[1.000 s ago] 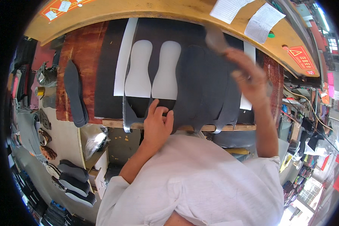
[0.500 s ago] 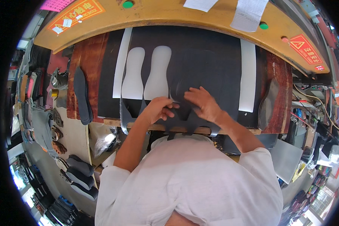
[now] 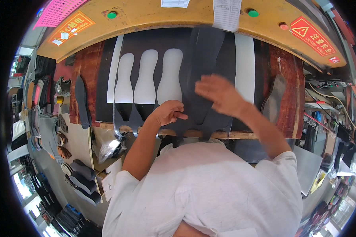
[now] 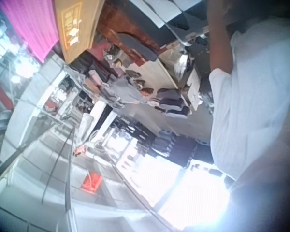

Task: The person places a large sheet of dark material on a cutting machine, aligns it, and uses a handheld blade to cut out multiple identical shapes. The cut pieces are removed and set aside as the process repeats.

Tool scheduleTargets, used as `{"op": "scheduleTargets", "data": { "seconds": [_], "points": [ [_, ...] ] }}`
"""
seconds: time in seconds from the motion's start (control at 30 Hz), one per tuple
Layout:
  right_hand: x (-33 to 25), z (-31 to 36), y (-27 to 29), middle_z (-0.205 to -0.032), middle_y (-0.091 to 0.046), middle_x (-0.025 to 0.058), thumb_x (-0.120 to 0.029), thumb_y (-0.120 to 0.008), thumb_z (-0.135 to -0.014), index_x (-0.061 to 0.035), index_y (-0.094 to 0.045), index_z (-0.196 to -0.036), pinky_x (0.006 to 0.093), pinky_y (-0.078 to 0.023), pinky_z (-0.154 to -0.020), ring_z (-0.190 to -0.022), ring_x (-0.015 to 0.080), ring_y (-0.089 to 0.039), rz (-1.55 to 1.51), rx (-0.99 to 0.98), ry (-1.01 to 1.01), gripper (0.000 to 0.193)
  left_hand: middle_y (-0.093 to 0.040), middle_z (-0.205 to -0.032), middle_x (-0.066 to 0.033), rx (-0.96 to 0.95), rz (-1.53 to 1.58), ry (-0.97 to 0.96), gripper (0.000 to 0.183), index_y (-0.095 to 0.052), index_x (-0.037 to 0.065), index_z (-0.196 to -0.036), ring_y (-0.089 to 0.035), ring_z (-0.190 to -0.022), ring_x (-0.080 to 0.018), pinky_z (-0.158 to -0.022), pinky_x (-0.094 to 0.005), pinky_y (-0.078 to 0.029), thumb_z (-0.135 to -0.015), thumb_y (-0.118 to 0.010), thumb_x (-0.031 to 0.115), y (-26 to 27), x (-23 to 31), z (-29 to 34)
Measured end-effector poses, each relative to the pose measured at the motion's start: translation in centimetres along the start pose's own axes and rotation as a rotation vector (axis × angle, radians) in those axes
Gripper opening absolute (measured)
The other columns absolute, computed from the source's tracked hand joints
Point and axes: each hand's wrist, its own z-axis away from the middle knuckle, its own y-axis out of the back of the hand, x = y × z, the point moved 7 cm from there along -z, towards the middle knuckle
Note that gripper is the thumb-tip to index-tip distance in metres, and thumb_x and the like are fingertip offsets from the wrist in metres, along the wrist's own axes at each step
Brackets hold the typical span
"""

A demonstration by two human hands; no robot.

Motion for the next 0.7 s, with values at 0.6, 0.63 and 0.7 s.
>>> {"op": "scheduleTargets", "data": {
  "seconds": [0.6, 0.63, 0.7],
  "points": [
    [8.4, 6.0, 14.8, -0.123, -0.075, 0.0113, -0.014, -0.076, -0.100, -0.0026, -0.074, -0.132, 0.0354, -0.054, -0.100, -0.118, 0.0205, -0.067, -0.524, 0.540, -0.254, 0.034, -0.073, -0.081, -0.0077, 0.220, -0.468, -0.114, 0.023, -0.068, -0.001, -0.097, -0.073, -0.068, -0.0150, -0.046, -0.0270, -0.046, -0.098, -0.064, 0.022, -10.3, 0.0, 1.6],
    [7.8, 6.6, 14.8, -0.134, -0.074, 0.0129, -0.010, -0.075, -0.098, -0.0030, -0.072, -0.135, 0.0384, -0.052, -0.108, -0.129, 0.0268, -0.067, -0.421, 0.453, -0.230, 0.037, -0.073, -0.083, -0.0080, 0.170, -0.453, -0.014, 0.022, -0.068, 0.001, -0.095, -0.072, -0.066, -0.0150, -0.045, -0.0265, -0.044, -0.097, -0.064, 0.022, -10.5, -0.1, -0.2],
    [5.7, 7.3, 11.9, -0.150, -0.066, 0.0161, -0.031, -0.082, -0.083, -0.0046, -0.069, -0.142, 0.0537, -0.040, -0.123, -0.146, 0.0400, -0.055, -0.333, 0.251, -0.060, 0.066, -0.072, -0.086, -0.0079, 0.043, -0.333, 0.090, 0.019, -0.066, 0.003, -0.092, -0.069, -0.064, -0.0151, -0.044, -0.0257, -0.041, -0.095, -0.065, 0.022, -11.0, -0.9, -2.6]
  ]
}}
